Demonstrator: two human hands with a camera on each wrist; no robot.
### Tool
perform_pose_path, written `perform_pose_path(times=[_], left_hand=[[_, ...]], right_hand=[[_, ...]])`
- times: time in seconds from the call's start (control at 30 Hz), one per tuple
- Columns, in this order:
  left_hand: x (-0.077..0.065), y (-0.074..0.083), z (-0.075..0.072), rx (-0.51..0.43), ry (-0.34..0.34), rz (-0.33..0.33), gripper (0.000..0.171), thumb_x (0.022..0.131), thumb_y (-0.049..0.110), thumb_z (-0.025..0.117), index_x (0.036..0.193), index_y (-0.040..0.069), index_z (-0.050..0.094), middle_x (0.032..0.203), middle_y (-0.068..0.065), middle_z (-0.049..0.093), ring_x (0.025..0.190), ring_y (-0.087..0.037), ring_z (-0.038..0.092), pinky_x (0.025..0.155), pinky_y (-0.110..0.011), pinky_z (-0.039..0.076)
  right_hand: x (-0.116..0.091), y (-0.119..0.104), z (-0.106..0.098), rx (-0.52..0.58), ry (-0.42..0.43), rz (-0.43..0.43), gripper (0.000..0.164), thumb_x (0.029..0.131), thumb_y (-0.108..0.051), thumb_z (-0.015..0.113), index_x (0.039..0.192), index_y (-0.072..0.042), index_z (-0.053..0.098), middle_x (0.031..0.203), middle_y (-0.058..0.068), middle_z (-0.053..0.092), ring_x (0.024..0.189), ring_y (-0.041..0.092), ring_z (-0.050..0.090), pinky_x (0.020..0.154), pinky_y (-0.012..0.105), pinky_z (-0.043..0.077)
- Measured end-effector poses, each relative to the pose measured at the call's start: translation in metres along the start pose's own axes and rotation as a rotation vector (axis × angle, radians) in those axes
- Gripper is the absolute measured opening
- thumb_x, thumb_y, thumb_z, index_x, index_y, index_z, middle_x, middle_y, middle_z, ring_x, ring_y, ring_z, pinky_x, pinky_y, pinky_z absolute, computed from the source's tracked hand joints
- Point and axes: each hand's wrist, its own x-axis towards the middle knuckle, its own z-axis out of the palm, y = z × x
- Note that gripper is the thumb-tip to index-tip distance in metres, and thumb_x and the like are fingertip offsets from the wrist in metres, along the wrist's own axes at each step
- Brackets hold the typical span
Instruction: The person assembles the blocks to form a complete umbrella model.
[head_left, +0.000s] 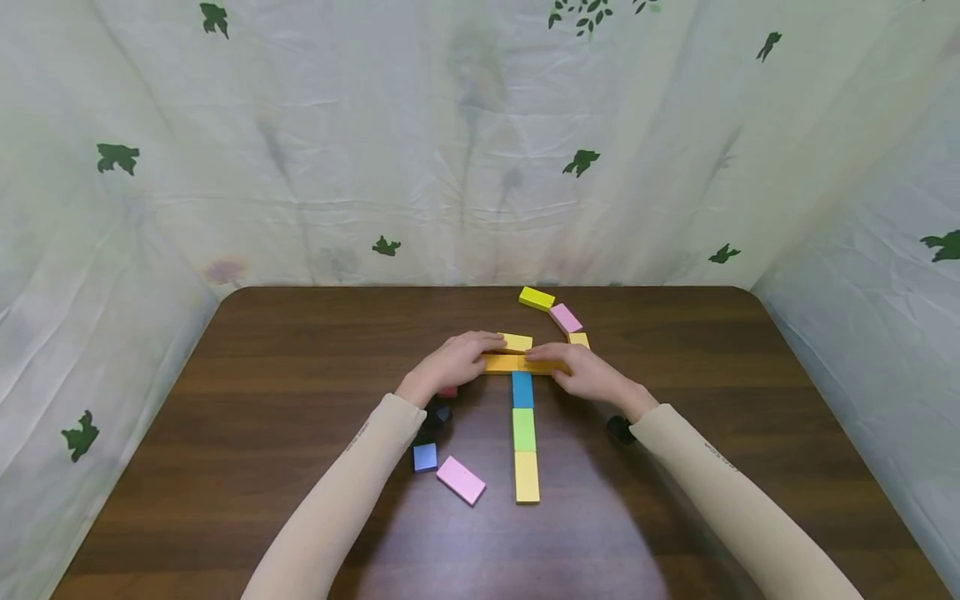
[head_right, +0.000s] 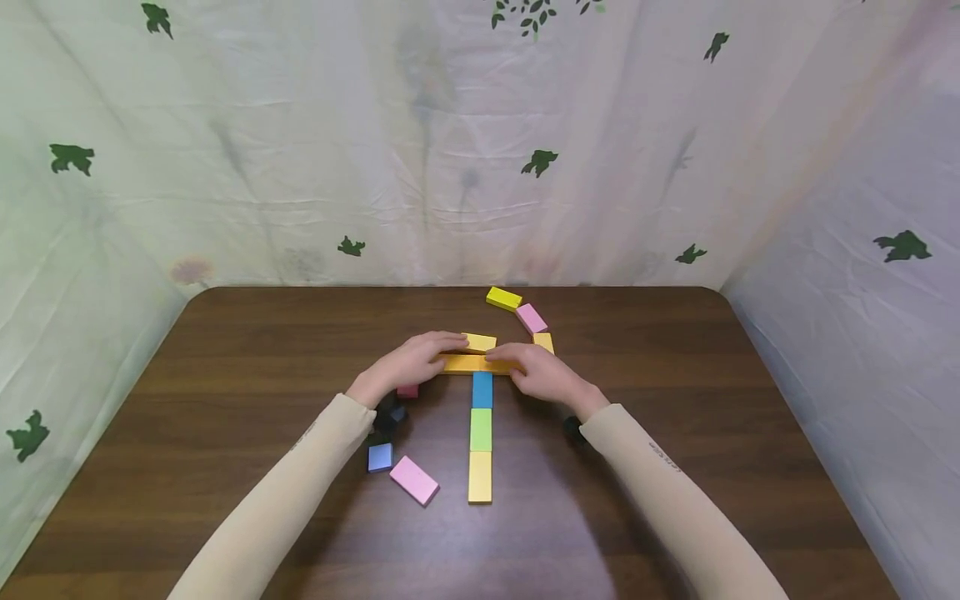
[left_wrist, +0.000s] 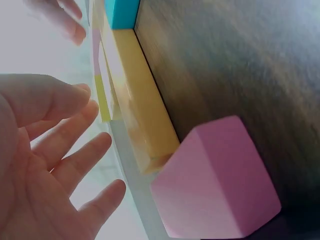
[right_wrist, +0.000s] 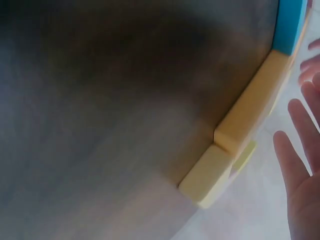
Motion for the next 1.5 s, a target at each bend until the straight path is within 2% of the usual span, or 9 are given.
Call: perform_pose_path(times=[0.3, 0.43, 0.57, 0.73, 0.9, 1.0, 1.2, 1.3, 1.5], left_hand=[[0.009, -0.007, -0.004, -0.024, -0.033, 0.04, 0.042, 0.093, -0.001, 0.047, 0.134, 0.002, 0.055, 0.141, -0.012, 0.048, 0.13, -0.028, 0.042, 0.107, -0.04, 0.031], [0.013, -0.008, -0.004, 0.016, -0.087, 0.048, 0.043, 0.093, 0.001, 0.047, 0.136, 0.006, 0.054, 0.143, -0.01, 0.046, 0.134, -0.032, 0.036, 0.109, -0.043, 0.027], [0.013, -0.009, -0.005, 0.064, -0.123, 0.019, 0.044, 0.094, 0.004, 0.048, 0.138, 0.007, 0.052, 0.146, -0.009, 0.043, 0.136, -0.033, 0.033, 0.109, -0.047, 0.026], [0.011, -0.01, -0.005, 0.114, -0.088, -0.024, 0.043, 0.094, 0.006, 0.051, 0.136, 0.008, 0.054, 0.144, -0.008, 0.045, 0.133, -0.03, 0.036, 0.105, -0.051, 0.031], [0.012, -0.011, -0.005, 0.095, -0.055, -0.064, 0.04, 0.094, 0.008, 0.053, 0.133, 0.01, 0.058, 0.142, -0.009, 0.047, 0.13, -0.029, 0.039, 0.104, -0.051, 0.032], [0.015, -0.012, -0.006, 0.069, -0.052, -0.053, 0.039, 0.094, 0.007, 0.053, 0.133, 0.01, 0.059, 0.143, -0.009, 0.046, 0.131, -0.029, 0.04, 0.106, -0.048, 0.032], [0.024, -0.017, -0.009, 0.077, -0.076, 0.021, 0.038, 0.094, 0.002, 0.052, 0.131, 0.007, 0.06, 0.141, -0.012, 0.048, 0.13, -0.028, 0.042, 0.107, -0.04, 0.031], [0.028, -0.018, -0.01, 0.08, -0.081, 0.031, 0.036, 0.093, 0.001, 0.053, 0.128, 0.006, 0.062, 0.137, -0.013, 0.052, 0.127, -0.028, 0.045, 0.107, -0.038, 0.032], [0.037, -0.019, -0.009, 0.09, -0.041, 0.029, 0.033, 0.09, 0.0, 0.059, 0.122, 0.006, 0.066, 0.125, -0.011, 0.058, 0.118, -0.025, 0.053, 0.101, -0.035, 0.039]], right_hand=[[-0.002, -0.006, 0.009, -0.025, -0.07, -0.06, 0.046, 0.087, 0.009, 0.047, 0.13, -0.003, 0.06, 0.134, 0.011, 0.055, 0.129, 0.027, 0.045, 0.103, 0.044, 0.037], [-0.003, -0.005, 0.012, -0.043, -0.1, -0.069, 0.047, 0.086, 0.009, 0.046, 0.13, -0.003, 0.059, 0.135, 0.01, 0.055, 0.13, 0.026, 0.043, 0.104, 0.044, 0.035], [-0.004, -0.007, 0.012, -0.057, -0.101, -0.082, 0.047, 0.086, 0.01, 0.047, 0.13, -0.003, 0.059, 0.135, 0.011, 0.054, 0.13, 0.027, 0.043, 0.103, 0.045, 0.036], [-0.004, -0.007, 0.013, -0.075, -0.099, -0.097, 0.047, 0.086, 0.01, 0.048, 0.13, -0.002, 0.059, 0.134, 0.012, 0.055, 0.129, 0.027, 0.045, 0.103, 0.044, 0.036], [-0.005, -0.006, 0.012, -0.077, -0.102, -0.108, 0.047, 0.086, 0.01, 0.048, 0.131, -0.001, 0.058, 0.134, 0.012, 0.055, 0.128, 0.028, 0.045, 0.103, 0.044, 0.036], [-0.005, -0.005, 0.012, -0.074, -0.109, -0.106, 0.047, 0.087, 0.011, 0.047, 0.131, -0.001, 0.058, 0.135, 0.012, 0.054, 0.129, 0.027, 0.045, 0.103, 0.044, 0.037], [-0.004, -0.004, 0.011, -0.082, -0.121, -0.103, 0.047, 0.087, 0.01, 0.048, 0.132, -0.001, 0.057, 0.135, 0.011, 0.054, 0.129, 0.028, 0.045, 0.102, 0.045, 0.037], [-0.004, -0.004, 0.011, -0.093, -0.124, -0.101, 0.047, 0.087, 0.01, 0.049, 0.132, -0.002, 0.057, 0.135, 0.011, 0.054, 0.129, 0.028, 0.045, 0.102, 0.045, 0.038], [-0.005, -0.005, 0.012, -0.097, -0.126, -0.082, 0.047, 0.087, 0.01, 0.05, 0.132, -0.003, 0.057, 0.135, 0.01, 0.054, 0.129, 0.026, 0.044, 0.102, 0.044, 0.037]])
